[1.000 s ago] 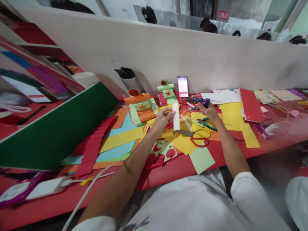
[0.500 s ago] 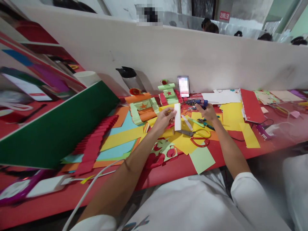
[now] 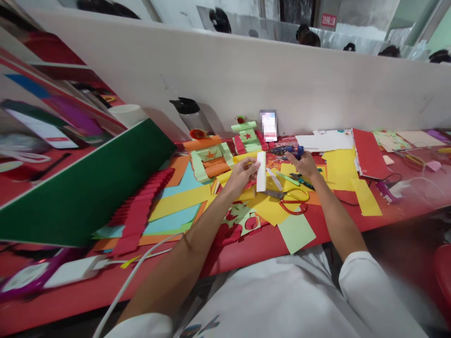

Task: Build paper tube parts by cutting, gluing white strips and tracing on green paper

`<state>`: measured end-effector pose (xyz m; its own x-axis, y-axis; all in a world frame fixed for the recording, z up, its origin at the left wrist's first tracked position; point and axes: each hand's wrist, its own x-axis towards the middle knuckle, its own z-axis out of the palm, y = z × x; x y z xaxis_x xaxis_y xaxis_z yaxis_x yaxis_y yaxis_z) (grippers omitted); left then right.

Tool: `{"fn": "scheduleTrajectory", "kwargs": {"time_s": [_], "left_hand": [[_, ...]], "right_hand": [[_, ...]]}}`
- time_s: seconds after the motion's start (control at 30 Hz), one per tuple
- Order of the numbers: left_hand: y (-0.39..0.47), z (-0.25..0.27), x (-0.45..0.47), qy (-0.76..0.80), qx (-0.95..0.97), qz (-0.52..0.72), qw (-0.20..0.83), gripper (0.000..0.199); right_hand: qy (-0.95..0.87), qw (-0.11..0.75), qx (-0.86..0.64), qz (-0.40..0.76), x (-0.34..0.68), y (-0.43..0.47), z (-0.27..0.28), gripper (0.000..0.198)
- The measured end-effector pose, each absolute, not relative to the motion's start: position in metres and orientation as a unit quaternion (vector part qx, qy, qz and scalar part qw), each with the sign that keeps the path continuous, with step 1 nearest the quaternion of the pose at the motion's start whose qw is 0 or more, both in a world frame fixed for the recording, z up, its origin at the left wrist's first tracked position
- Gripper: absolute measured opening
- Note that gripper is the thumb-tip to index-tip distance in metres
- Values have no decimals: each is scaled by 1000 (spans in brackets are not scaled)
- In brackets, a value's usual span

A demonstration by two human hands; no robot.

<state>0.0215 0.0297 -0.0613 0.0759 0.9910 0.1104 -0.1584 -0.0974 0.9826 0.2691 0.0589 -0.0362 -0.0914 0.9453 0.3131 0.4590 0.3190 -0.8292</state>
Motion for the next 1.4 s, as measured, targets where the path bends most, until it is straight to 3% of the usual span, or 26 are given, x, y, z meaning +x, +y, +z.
{"fn": "scheduleTrajectory", "kwargs": {"time_s": [0.5,1.4], "left_hand": [[30,-61,22,409,501,548,531,35],[33,-67,21,394,495,545,549,38]], "right_hand": [[-695,415,-506,299,272,58,-33,60],[-688,472,-452,315,276,66,-40,52]]}}
